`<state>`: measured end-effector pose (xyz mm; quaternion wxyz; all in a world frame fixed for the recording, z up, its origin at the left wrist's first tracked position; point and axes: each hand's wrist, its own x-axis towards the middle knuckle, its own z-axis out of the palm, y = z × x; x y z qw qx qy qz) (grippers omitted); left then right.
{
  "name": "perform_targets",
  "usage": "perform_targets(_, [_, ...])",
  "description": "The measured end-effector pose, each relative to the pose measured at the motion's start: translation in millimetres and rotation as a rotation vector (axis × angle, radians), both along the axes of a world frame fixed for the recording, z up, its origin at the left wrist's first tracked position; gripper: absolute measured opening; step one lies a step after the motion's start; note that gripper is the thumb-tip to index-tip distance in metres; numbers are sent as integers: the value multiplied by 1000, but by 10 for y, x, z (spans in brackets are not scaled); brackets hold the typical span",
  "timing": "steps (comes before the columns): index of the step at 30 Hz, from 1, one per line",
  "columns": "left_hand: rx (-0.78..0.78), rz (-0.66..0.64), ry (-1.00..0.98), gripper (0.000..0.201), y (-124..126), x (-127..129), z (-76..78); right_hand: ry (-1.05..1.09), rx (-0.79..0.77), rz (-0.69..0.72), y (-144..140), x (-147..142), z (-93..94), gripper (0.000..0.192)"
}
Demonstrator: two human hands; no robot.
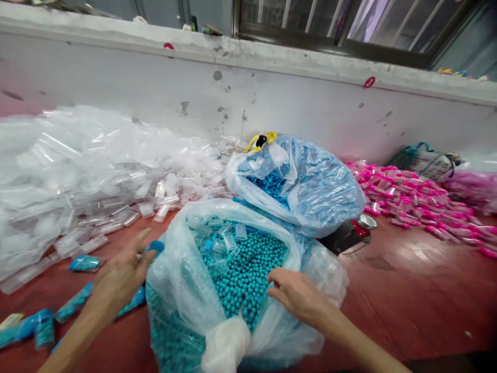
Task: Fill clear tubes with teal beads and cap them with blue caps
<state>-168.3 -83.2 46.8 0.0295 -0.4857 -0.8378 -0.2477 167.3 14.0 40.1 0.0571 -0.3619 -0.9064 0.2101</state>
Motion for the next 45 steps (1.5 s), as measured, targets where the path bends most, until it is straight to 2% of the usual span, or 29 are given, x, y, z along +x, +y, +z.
perform_targets(2, [-27,121,217,46,-44,-98,3,-139,150,51,-98,-42,-111,6])
perform_targets(3, [-16,109,250,45,-39,-56,-1,-194,220,69,-130,-75,-183,7])
perform_targets(4, [17,61,259,43,-16,39,-11,-234,277,90,-148,-106,-261,9])
perform_targets(6, [34,-130,218,33,68,334,-63,-281,334,151,-148,-144,-416,16])
perform_targets(9, [-200,-365,229,24,229,805,-254,-300,304,245,-85,-148,-567,24])
perform_targets(11, [-231,-399,259,23,326,1010,-439,-309,232,246,-16,-159,-566,21])
perform_targets(15, [-125,-403,298,30,525,1144,-727,-242,55,115,218,-302,-389,10])
perform_targets(18, [-151,-403,293,26,697,1192,-785,-201,126,-81,498,-496,-320,19])
perform_targets(21, [-159,-404,338,24,799,1318,-835,-217,210,-206,796,-686,-394,35])
perform_targets(25, [-67,-470,416,34,747,1544,-966,-224,230,-220,1010,-793,-539,44])
perform_targets(28, [-167,-546,263,42,685,1603,-952,-224,192,-125,948,-694,-586,36])
perform_targets(31, [-404,-591,-62,35,715,1513,-841,-205,128,19,797,-504,-591,32])
perform_targets(33, [-493,-607,-191,26,780,1421,-787,-179,80,83,718,-400,-584,30])
perform_targets(36, [-522,-584,-230,17,867,1351,-772,-168,57,86,661,-347,-568,26])
perform_targets(40, [-544,-499,-218,23,897,1417,-775,-185,89,81,637,-423,-516,24])
perform_targets(45, [-573,-467,-261,22,951,1502,-726,-221,95,58,650,-509,-465,19])
